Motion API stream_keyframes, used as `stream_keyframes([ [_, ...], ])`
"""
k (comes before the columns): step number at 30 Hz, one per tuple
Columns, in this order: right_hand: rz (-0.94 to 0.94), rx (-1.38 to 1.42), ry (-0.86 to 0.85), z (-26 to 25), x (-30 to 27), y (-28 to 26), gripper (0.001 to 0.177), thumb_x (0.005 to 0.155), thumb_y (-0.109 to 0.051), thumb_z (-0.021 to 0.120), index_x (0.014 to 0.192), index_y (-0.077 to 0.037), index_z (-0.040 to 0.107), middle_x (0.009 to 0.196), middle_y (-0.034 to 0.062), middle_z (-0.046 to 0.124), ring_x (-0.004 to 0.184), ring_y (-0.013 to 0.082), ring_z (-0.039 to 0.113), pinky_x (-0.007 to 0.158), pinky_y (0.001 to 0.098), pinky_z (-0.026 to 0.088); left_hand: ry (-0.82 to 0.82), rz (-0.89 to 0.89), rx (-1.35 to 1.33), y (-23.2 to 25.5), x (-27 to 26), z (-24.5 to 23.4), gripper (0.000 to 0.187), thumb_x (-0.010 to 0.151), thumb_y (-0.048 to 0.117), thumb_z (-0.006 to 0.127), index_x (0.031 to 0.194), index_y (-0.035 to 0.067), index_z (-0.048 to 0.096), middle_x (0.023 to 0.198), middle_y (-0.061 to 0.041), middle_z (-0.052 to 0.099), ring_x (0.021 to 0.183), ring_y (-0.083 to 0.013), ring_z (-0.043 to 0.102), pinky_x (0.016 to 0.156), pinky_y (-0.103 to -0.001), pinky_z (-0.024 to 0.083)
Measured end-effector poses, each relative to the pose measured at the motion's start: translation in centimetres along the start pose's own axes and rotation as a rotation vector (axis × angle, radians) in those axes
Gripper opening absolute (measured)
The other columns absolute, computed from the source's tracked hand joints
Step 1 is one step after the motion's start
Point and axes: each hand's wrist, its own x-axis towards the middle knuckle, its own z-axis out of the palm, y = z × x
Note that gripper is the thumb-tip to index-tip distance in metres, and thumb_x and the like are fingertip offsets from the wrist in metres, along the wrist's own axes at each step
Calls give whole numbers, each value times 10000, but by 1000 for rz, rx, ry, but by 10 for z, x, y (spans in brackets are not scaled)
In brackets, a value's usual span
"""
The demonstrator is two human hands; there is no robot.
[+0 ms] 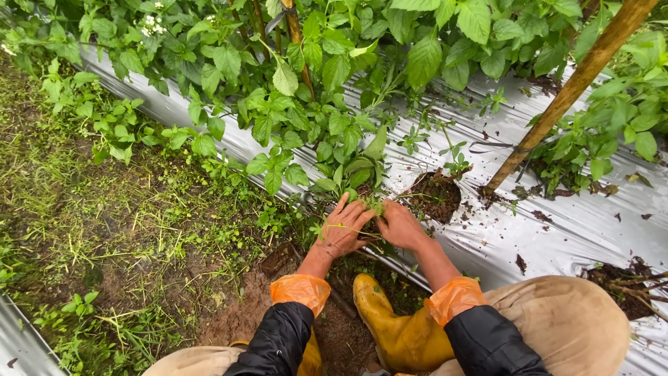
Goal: The person clears weeds from a dirt path using a small hand tool and then gathers plant stems to tie them to a wooden support stake in a garden.
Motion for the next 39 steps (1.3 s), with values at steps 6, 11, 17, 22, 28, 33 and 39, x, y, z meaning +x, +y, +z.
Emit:
stream_keyframes([
  [6, 158, 127, 280, -51, -4, -45, 304, 996, -148, 654, 1298, -123, 645, 977, 188, 784, 961, 387, 765, 878, 563, 573, -65, -291, 164, -16, -16, 5, 813, 665, 501, 932, 1330, 185, 588, 1051, -65, 688, 1135, -266, 646, 1308, -544, 203],
  [11, 176, 31, 170, -21, -17, -59, 345, 1010, -188, 635, 1329, -56, 646, 976, 197, 785, 898, 344, 782, 800, 493, 627, 31, -515, 128, -23, -16, 14, 635, 752, 559, 852, 1188, 171, 600, 989, -67, 639, 1022, -272, 652, 1253, -514, 315],
  [17, 356, -94, 158, 14, -21, -13, 272, 942, -304, 641, 1107, -113, 743, 902, 188, 774, 913, 415, 761, 788, 552, 622, 18, -275, 97, 1, 1, 6, 588, 697, 480, 892, 1115, 158, 633, 1002, -82, 638, 1050, -266, 606, 1208, -517, 331],
  [22, 654, -157, 479, -13, -37, 7, 325, 991, -457, 628, 961, -138, 682, 803, 221, 729, 833, 459, 749, 745, 590, 596, -81, -84, 80, 20, 17, -3, 604, 683, 479, 907, 1119, 167, 628, 1014, -56, 603, 1102, -247, 568, 1251, -512, 305],
  [28, 607, -294, 438, -39, -46, -12, 625, 980, -658, 632, 918, -37, 664, 741, 280, 711, 761, 470, 750, 668, 570, 596, -92, -56, 76, 20, 18, 2, 666, 662, 496, 897, 1138, 150, 585, 1011, -75, 577, 1118, -265, 539, 1265, -546, 269],
  [33, 598, -292, 445, -6, -25, 37, 335, 1038, -343, 578, 958, -45, 709, 680, 210, 700, 695, 425, 748, 579, 525, 595, -146, -86, 85, 28, 18, -16, 590, 752, 461, 873, 1150, 145, 574, 1010, -73, 552, 1097, -254, 531, 1274, -533, 280],
  [39, 291, -9, 391, 17, -12, 5, 343, 1001, -349, 537, 870, -85, 713, 671, 222, 691, 703, 492, 719, 606, 586, 576, -136, -135, 97, 22, 9, -13, 589, 745, 485, 872, 1152, 168, 588, 1016, -61, 559, 1106, -236, 532, 1259, -520, 294],
])
